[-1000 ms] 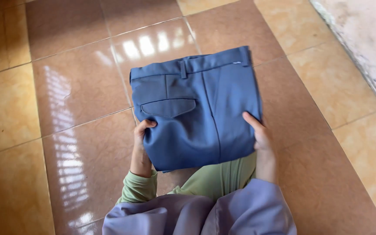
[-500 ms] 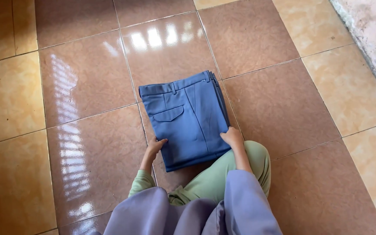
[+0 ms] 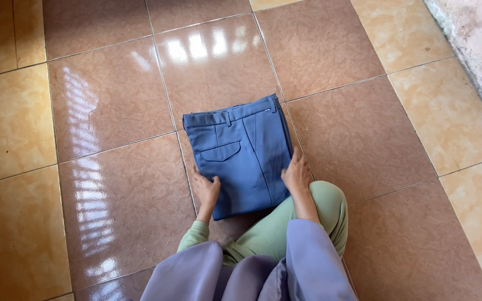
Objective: Folding blue uniform pants into neat rectangles while sitting on the floor.
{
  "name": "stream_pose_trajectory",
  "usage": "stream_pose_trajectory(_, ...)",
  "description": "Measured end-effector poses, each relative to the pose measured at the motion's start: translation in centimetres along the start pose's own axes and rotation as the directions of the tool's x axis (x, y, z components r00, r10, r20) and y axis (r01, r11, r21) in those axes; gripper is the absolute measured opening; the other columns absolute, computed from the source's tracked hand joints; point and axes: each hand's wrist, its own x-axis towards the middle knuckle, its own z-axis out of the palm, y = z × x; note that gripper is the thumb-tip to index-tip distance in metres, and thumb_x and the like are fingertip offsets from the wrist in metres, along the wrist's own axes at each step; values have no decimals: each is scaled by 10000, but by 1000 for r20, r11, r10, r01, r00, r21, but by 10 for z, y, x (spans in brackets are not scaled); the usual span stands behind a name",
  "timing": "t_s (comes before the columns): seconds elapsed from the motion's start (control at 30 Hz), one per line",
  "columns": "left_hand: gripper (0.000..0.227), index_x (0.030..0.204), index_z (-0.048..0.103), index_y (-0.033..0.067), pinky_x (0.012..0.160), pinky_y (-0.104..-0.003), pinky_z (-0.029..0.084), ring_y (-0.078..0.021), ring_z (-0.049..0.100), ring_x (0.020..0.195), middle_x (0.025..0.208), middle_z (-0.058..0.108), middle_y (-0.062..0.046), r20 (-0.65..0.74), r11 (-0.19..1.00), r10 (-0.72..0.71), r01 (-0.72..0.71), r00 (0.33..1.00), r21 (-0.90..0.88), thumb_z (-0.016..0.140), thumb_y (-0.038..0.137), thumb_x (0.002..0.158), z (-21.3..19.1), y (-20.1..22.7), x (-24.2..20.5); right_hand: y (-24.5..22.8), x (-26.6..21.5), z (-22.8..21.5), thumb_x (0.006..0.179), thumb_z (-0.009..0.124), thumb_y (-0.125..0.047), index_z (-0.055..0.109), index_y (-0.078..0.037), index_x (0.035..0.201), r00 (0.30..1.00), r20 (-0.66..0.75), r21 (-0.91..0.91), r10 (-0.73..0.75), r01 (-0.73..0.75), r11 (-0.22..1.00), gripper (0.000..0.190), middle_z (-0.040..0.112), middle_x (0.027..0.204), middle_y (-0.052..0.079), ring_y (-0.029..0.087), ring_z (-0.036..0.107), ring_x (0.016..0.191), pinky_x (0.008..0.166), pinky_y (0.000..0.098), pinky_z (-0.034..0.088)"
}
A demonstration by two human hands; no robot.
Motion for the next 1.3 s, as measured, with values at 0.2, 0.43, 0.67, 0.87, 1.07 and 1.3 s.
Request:
stream_pose_trajectory(0.2, 934, 1565, 387, 47, 1124, -691, 293, -553, 326, 1431, 1554, 377, -340, 97, 835, 547, -550, 832, 3, 757, 483, 826, -38, 90, -30, -18, -18, 1, 983, 536, -440, 389, -160, 1605, 785, -256, -284, -564, 497, 820, 697, 348, 1602, 286, 450, 394, 1439, 1118, 579, 377)
stream_pose_trajectory(0.43, 1013, 1649, 187, 250, 1227, -645, 0, -387, 10, 1578, 1706, 37, -218, 517, 850, 322, -483, 793, 211, 493, 822, 871, 3, 78, -22, -1, -3, 23, 1030, 351, -624, 98, -350, 1660, 922, 277, -170, -270, 323, 931, 732, 207, 1690, 176, 376, 233, 1550, 1145, 606, 359)
stream_pose_trajectory(0.67, 1011, 1653, 150, 259, 1228, -638, -20, -376, -11, 1579, 1706, 21, -213, 525, 848, 313, -482, 791, 221, 460, 834, 881, 7, 75, -20, -3, -5, 21, 1026, 404, -596, 136, -340, 1658, 925, 256, -139, -281, 323, 936, 733, 226, 1683, 184, 379, 255, 1542, 1140, 609, 368)
stream_pose_trajectory(0.87, 1018, 1655, 135, 260, 1223, -644, -21, -376, -23, 1578, 1704, 10, -216, 529, 848, 314, -484, 789, 218, 446, 844, 881, 7, 75, -21, -2, -5, 20, 1027, 414, -588, 156, -323, 1657, 925, 252, -132, -284, 324, 937, 731, 251, 1672, 192, 376, 274, 1537, 1140, 599, 377)
stream_pose_trajectory(1.07, 977, 1642, 201, 235, 1207, -679, -8, -398, 13, 1575, 1694, 58, -241, 490, 853, 327, -476, 808, 216, 460, 806, 892, 11, 79, -22, 6, -4, 27, 1020, 432, -589, 223, -287, 1644, 931, 185, -110, -313, 336, 935, 724, 329, 1630, 210, 380, 340, 1506, 1117, 587, 412)
stream_pose_trajectory(1.3, 852, 1614, 303, 190, 1148, -760, 40, -486, 84, 1545, 1653, 162, -312, 332, 824, 511, -562, 793, 73, 515, 641, 924, 24, 117, -41, 0, -18, -6, 1027, 497, -520, 350, -210, 1613, 909, -151, 7, -388, 394, 919, 680, 472, 1523, 242, 399, 401, 1460, 1153, 638, 305)
